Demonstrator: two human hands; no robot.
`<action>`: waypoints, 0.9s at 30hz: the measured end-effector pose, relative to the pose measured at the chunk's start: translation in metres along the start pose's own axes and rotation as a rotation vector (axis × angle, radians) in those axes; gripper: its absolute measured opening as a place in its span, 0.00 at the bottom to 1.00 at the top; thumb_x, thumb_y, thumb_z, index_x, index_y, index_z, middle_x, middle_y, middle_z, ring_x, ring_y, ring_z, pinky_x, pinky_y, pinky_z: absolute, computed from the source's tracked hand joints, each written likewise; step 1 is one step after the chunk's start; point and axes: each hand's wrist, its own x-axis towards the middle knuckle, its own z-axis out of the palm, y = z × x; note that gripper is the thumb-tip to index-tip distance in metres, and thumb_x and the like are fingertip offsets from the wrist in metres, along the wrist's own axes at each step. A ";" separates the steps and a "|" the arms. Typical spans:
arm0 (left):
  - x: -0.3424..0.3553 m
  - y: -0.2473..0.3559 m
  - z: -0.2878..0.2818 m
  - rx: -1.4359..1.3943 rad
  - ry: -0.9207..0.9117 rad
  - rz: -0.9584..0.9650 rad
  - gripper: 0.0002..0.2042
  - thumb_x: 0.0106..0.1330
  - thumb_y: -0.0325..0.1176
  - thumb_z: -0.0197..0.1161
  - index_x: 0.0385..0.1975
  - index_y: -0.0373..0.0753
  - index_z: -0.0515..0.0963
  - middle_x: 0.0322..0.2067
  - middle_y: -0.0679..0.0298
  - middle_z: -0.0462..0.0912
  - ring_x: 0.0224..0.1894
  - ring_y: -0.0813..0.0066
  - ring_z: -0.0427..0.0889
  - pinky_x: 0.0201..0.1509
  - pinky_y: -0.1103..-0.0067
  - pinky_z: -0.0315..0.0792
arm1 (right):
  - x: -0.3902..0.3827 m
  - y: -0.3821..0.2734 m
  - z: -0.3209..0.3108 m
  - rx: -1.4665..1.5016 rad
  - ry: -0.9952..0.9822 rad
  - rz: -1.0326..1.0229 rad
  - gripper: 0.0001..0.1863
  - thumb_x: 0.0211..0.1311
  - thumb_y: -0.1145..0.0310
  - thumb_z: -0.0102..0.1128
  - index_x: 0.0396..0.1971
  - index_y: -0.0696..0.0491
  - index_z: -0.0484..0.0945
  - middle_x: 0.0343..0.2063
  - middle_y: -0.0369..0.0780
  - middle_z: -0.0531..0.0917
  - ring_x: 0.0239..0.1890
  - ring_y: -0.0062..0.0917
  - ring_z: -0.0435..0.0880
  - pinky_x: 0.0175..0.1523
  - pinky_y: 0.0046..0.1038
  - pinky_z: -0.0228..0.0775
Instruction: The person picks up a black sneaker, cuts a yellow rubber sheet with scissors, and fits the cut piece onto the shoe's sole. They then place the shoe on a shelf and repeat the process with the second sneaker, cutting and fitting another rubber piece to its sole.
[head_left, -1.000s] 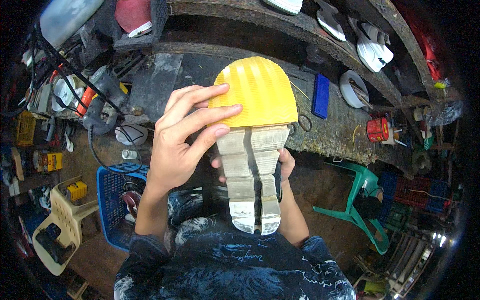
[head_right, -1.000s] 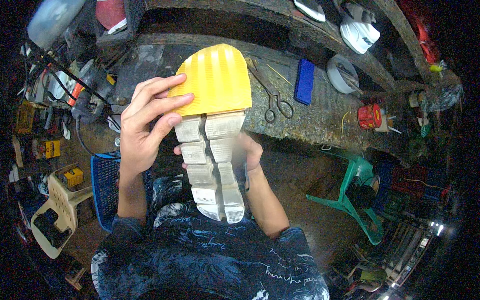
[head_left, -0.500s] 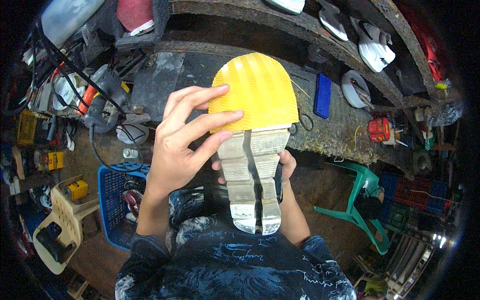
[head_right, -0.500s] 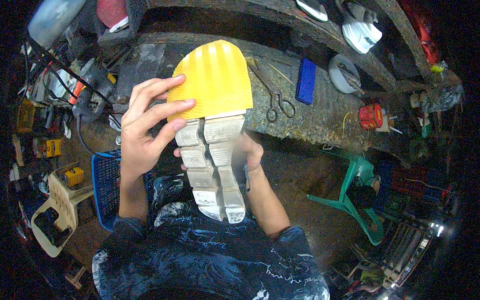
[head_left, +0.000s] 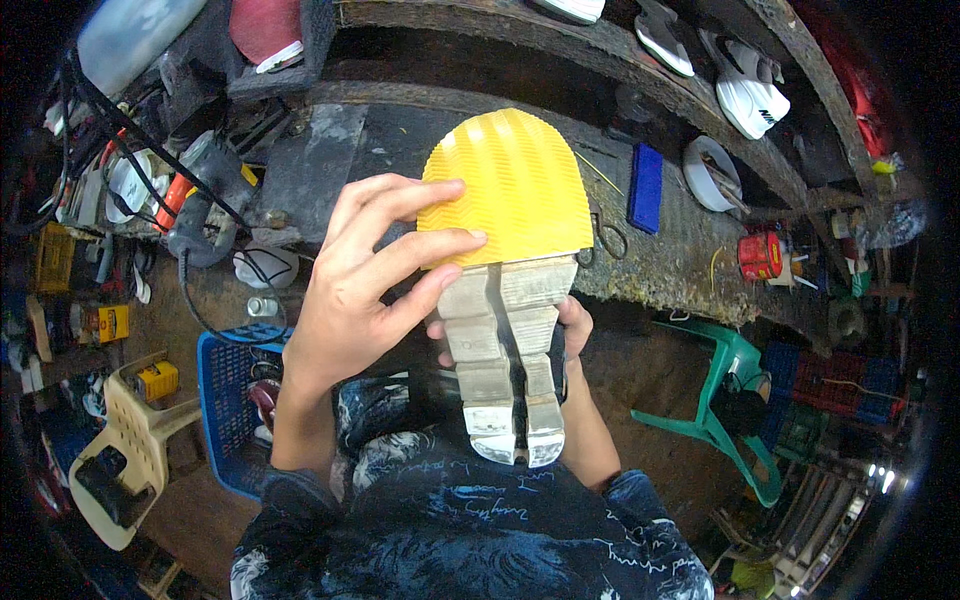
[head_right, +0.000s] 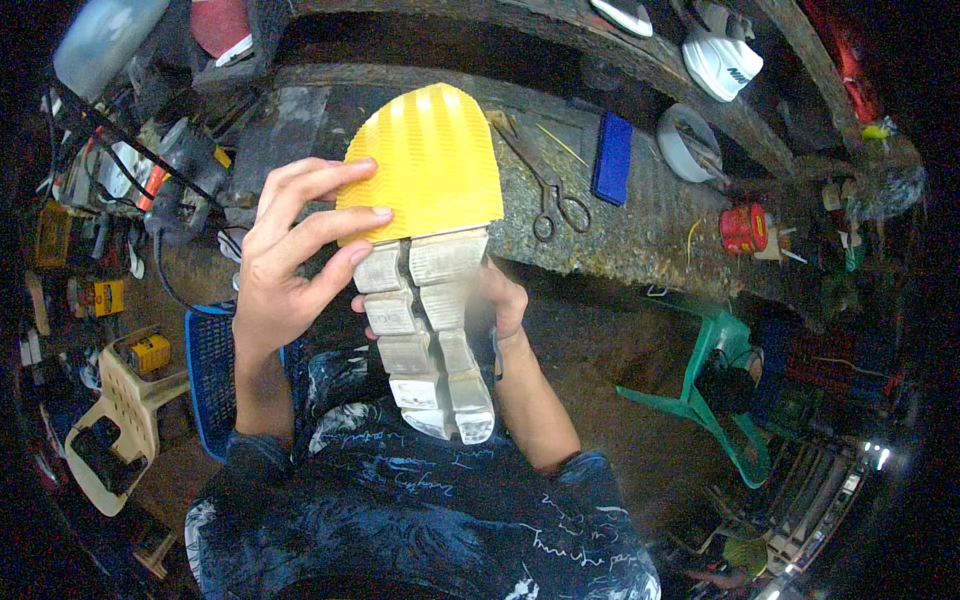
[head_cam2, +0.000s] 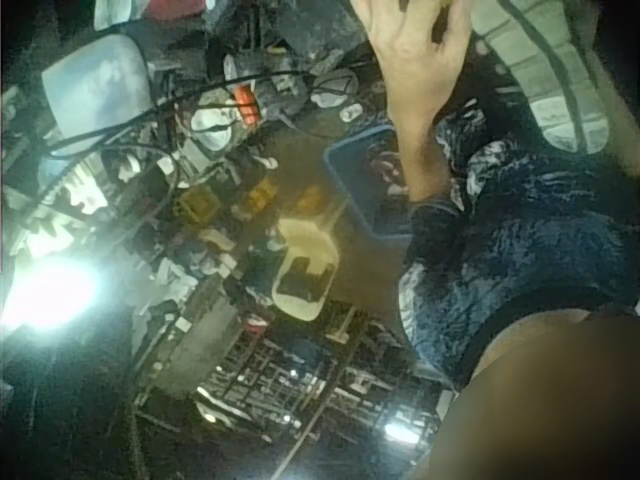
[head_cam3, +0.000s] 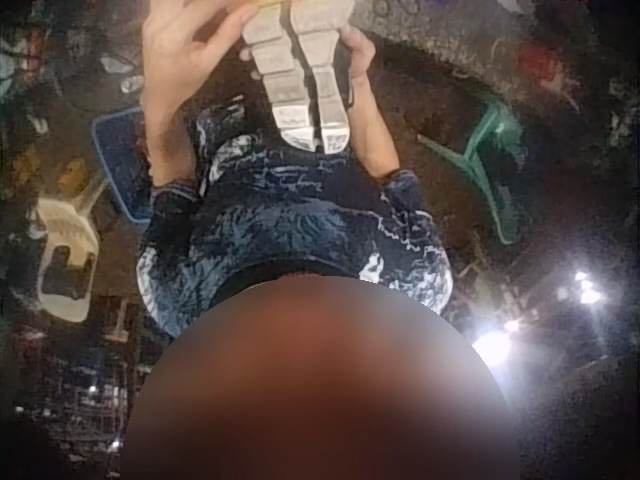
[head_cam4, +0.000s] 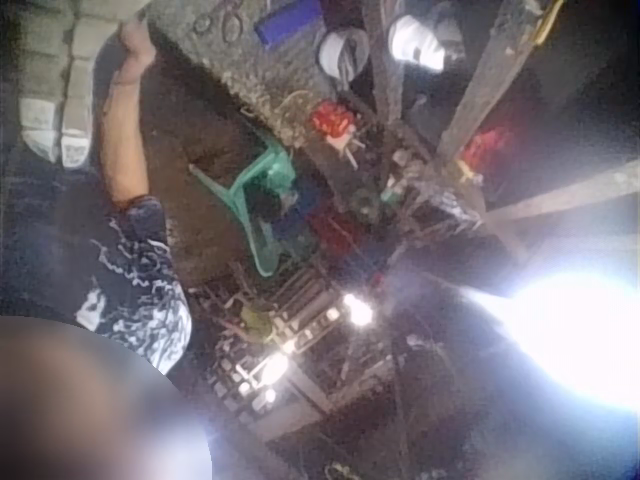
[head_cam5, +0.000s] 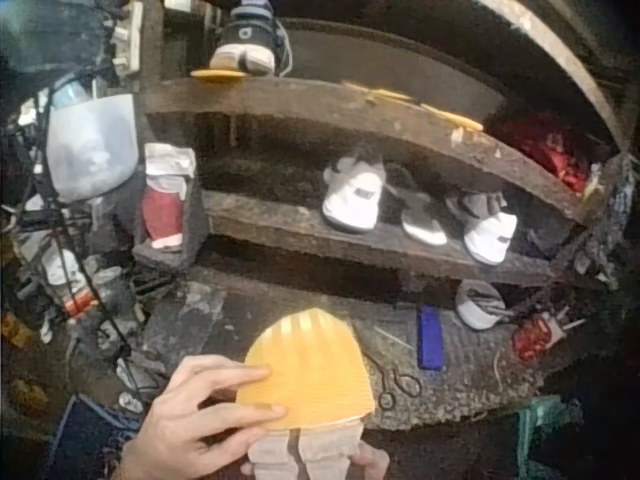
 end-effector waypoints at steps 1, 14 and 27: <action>0.001 0.001 -0.001 0.012 -0.009 -0.016 0.15 0.57 0.28 0.76 0.46 0.40 0.88 0.63 0.53 0.83 0.62 0.51 0.78 0.65 0.61 0.73 | 0.001 0.000 0.000 -0.013 -0.043 -0.009 0.63 0.51 0.35 0.65 0.76 0.67 0.53 0.66 0.64 0.73 0.62 0.61 0.80 0.63 0.59 0.80; 0.004 0.002 0.001 -0.014 -0.039 0.033 0.13 0.53 0.31 0.80 0.35 0.37 0.83 0.59 0.57 0.87 0.65 0.45 0.79 0.67 0.59 0.74 | -0.006 -0.002 -0.011 -0.354 0.176 -0.077 0.55 0.52 0.42 0.57 0.75 0.65 0.60 0.71 0.52 0.72 0.71 0.38 0.75 0.77 0.36 0.63; 0.000 -0.005 -0.007 -0.158 -0.124 -0.033 0.07 0.63 0.24 0.70 0.40 0.37 0.84 0.62 0.54 0.86 0.69 0.46 0.74 0.74 0.58 0.68 | -0.002 0.006 -0.011 -0.129 0.087 -0.013 0.58 0.56 0.37 0.62 0.78 0.61 0.54 0.65 0.64 0.73 0.60 0.64 0.81 0.58 0.58 0.83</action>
